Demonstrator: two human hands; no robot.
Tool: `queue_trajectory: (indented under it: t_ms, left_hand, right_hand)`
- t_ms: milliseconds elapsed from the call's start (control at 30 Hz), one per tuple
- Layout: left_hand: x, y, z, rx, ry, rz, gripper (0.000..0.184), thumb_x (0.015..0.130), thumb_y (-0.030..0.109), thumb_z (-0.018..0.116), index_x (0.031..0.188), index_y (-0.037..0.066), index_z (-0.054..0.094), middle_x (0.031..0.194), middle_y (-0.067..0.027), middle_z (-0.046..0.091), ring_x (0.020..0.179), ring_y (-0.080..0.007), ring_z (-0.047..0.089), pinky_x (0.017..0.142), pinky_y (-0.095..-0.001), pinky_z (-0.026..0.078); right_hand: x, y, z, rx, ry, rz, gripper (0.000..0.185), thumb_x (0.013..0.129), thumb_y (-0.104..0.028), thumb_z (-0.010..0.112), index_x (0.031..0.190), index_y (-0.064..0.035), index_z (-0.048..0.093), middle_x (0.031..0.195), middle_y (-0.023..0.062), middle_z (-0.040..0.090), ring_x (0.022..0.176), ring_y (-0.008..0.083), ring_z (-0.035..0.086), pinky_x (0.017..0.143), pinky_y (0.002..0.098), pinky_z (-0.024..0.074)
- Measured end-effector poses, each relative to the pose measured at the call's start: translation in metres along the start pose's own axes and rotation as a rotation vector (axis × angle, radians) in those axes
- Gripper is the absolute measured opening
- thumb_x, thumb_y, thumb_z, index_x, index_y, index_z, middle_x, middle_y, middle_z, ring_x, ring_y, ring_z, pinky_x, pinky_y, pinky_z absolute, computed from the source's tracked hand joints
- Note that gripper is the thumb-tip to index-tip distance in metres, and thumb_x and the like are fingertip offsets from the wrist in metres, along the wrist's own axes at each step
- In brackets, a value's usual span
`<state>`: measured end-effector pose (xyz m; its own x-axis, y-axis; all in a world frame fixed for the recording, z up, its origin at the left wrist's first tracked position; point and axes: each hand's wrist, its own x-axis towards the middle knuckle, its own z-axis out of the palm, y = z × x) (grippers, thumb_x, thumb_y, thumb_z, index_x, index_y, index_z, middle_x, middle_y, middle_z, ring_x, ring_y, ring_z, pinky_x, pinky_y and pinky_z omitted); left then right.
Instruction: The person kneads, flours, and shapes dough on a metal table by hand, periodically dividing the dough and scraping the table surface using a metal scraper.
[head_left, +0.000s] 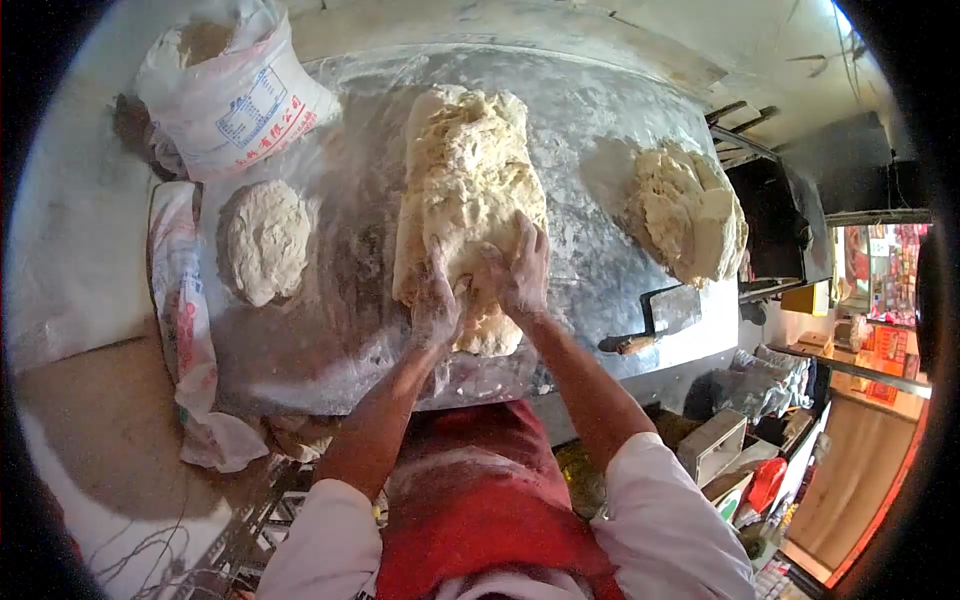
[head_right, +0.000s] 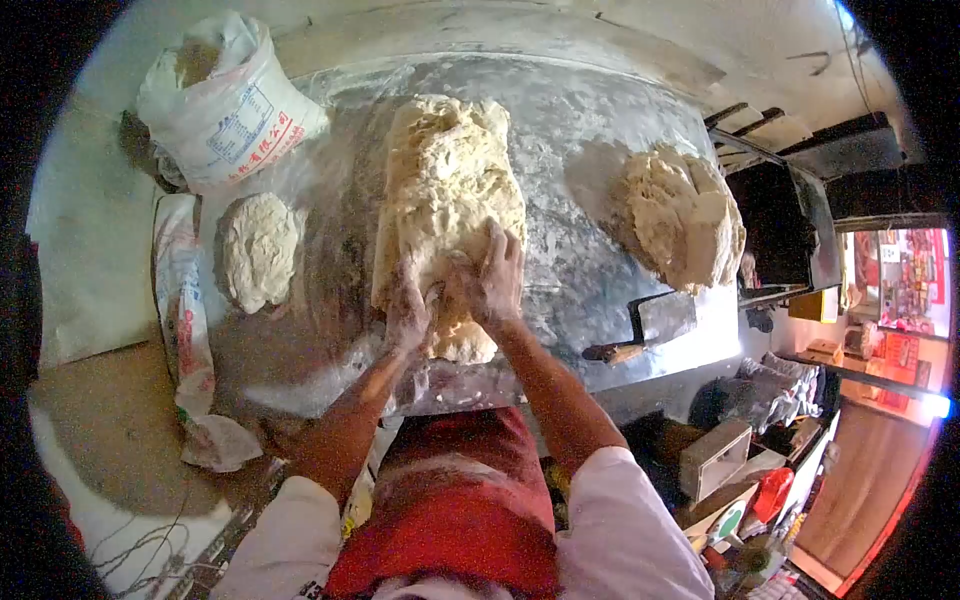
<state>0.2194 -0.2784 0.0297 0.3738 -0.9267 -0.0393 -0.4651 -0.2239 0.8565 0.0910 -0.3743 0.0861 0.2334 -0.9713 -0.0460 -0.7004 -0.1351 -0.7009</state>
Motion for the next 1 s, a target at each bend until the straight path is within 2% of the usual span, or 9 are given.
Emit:
queue_trajectory:
  t_ms: [167,300,400,467,500,633,733,833,1000]
  left_hand:
    - [0.012,-0.076,0.002,0.17,-0.124,0.188,0.088,0.092,0.034,0.065,0.156,0.002,0.014,0.152,-0.0287,0.034,0.137,-0.044,0.04,0.112,-0.0498,0.035]
    - [0.059,0.024,-0.096,0.379,-0.177,0.246,0.081,0.096,0.03,0.062,0.157,0.009,0.013,0.158,-0.0223,0.028,0.145,-0.0368,0.03,0.118,-0.0477,0.029]
    - [0.135,0.102,-0.118,0.657,-0.03,0.519,0.073,0.096,0.029,0.059,0.156,0.01,0.023,0.146,-0.0249,0.046,0.115,-0.0379,0.059,0.1,-0.0491,0.047]
    - [0.219,0.028,-0.059,0.576,-0.119,0.519,0.077,0.095,0.038,0.06,0.156,0.011,0.022,0.145,-0.0245,0.047,0.117,-0.0413,0.056,0.101,-0.0492,0.046]
    - [0.221,0.13,-0.086,0.738,-0.475,0.214,0.077,0.097,0.048,0.054,0.156,0.011,0.022,0.152,-0.0214,0.039,0.136,-0.0408,0.041,0.113,-0.0473,0.035]
    - [0.254,-0.026,0.044,0.014,0.102,0.736,0.064,0.105,0.048,0.033,0.157,0.014,0.02,0.161,-0.0069,0.022,0.147,-0.0255,0.024,0.121,-0.0442,0.019]
    - [0.269,-0.001,0.038,-1.809,-0.124,-0.241,0.063,0.104,0.049,0.034,0.157,0.016,0.022,0.161,-0.0069,0.023,0.149,-0.0265,0.019,0.122,-0.0471,0.014]
    - [0.282,-0.035,0.056,-0.574,-0.082,0.131,0.064,0.103,0.048,0.036,0.156,0.015,0.022,0.16,-0.0105,0.022,0.149,-0.0305,0.016,0.121,-0.0525,0.01]
    - [0.279,-0.016,0.04,-0.018,-0.208,0.185,0.071,0.099,0.049,0.044,0.154,0.01,0.024,0.159,-0.0142,0.024,0.148,-0.0348,0.017,0.12,-0.0573,0.009]
  right_hand:
    - [0.009,0.008,-0.007,0.098,-0.096,0.048,0.082,0.082,-0.044,0.076,0.147,-0.014,0.037,0.141,0.0203,0.039,0.132,0.0372,0.039,0.11,0.0517,0.0353]
    - [0.041,-0.02,-0.044,-0.041,-0.011,-0.175,0.078,0.089,-0.058,0.062,0.149,-0.0145,0.036,0.149,0.0185,0.035,0.135,0.0362,0.037,0.113,0.055,0.0307]
    - [0.119,-0.059,-0.05,-0.05,-0.093,-0.223,0.076,0.093,-0.062,0.052,0.146,-0.0076,0.043,0.151,0.0222,0.037,0.138,0.0369,0.037,0.114,0.0518,0.0314]
    - [0.155,-0.111,-0.061,0.023,-0.129,-0.226,0.078,0.094,-0.067,0.046,0.145,-0.009,0.044,0.15,0.0193,0.041,0.136,0.0364,0.04,0.114,0.0522,0.0315]
    - [0.175,-0.119,-0.053,-0.023,-0.12,-0.268,0.075,0.094,-0.067,0.045,0.146,-0.0135,0.045,0.15,0.0162,0.041,0.137,0.0363,0.04,0.115,0.0537,0.0293]
    - [0.22,-0.047,0.05,-0.212,-0.042,-0.469,0.06,0.089,-0.047,0.054,0.145,-0.0273,0.048,0.147,0.0102,0.048,0.142,0.0318,0.035,0.119,0.0576,0.0209]
    - [0.251,-0.028,0.071,-0.206,-0.021,-0.487,0.053,0.082,-0.039,0.058,0.132,-0.0212,0.061,0.143,0.0092,0.051,0.139,0.0336,0.038,0.114,0.0564,0.025]
    - [0.274,-0.021,0.072,-0.102,0.073,-0.601,0.046,0.082,-0.039,0.058,0.122,-0.0184,0.066,0.137,0.0123,0.054,0.134,0.0373,0.042,0.111,0.057,0.0274]
    - [0.255,-0.039,0.057,-0.16,-0.003,-0.508,0.053,0.087,-0.045,0.054,0.132,-0.0164,0.057,0.142,0.0162,0.05,0.137,0.0401,0.037,0.114,0.0566,0.0225]
